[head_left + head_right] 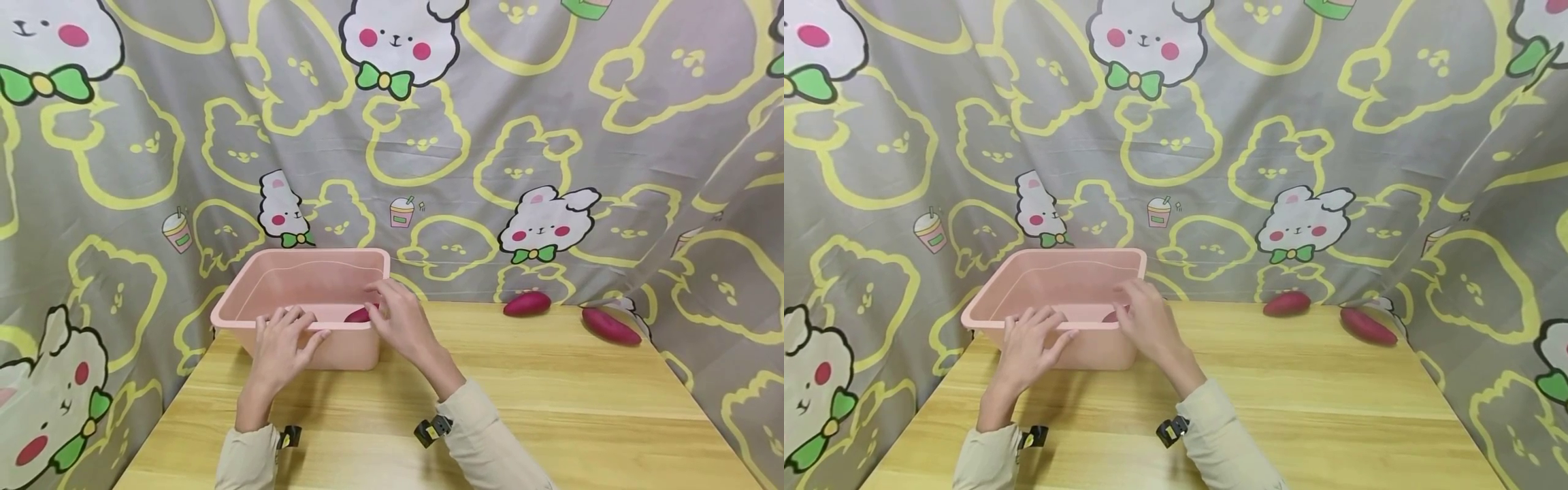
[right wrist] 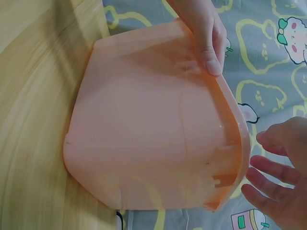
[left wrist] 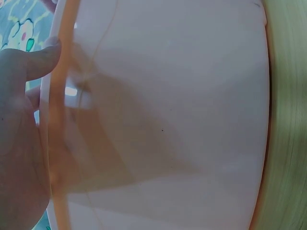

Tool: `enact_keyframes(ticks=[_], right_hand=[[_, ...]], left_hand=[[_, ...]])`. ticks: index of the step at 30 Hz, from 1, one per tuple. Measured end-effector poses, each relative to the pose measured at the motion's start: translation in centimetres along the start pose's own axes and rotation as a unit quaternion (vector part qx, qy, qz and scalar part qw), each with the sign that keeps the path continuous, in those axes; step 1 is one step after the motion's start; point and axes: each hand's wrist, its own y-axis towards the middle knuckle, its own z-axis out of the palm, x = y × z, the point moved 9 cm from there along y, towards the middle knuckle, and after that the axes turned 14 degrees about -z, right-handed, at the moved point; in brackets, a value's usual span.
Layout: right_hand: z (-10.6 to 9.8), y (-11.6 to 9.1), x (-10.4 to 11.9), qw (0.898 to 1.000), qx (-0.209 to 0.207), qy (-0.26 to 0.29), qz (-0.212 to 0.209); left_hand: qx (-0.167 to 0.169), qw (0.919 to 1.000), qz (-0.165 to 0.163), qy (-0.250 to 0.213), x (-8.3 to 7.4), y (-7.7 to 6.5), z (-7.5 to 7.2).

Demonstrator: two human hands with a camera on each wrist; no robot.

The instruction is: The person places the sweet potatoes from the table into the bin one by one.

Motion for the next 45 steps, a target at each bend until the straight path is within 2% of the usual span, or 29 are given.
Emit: enact_keyframes(ticks=[14, 19, 33, 45], right_hand=[[-2.5, -3.5, -2.4, 0.999, -0.024, 0.033, 0.03], [-3.5, -4.7, -2.8, 0.999, -0.027, 0.027, 0.036], [-6.8, -6.9, -3.6, 0.998, -0.059, 0.005, 0.011], [-9.8, -8.4, -5.6, 0.997, -0.071, -0.024, 0.033]], left_hand=[[0.0, 1.0, -0.004, 0.001, 0.1, 0.0, 0.2], [0.001, 1.0, -0.004, 0.003, 0.1, 0.0, 0.1], [0.001, 1.0, -0.002, 0.003, 0.0, -0.2, 0.2], [-0.004, 1.0, 0.003, 0.002, -0.1, -0.2, 0.1]])
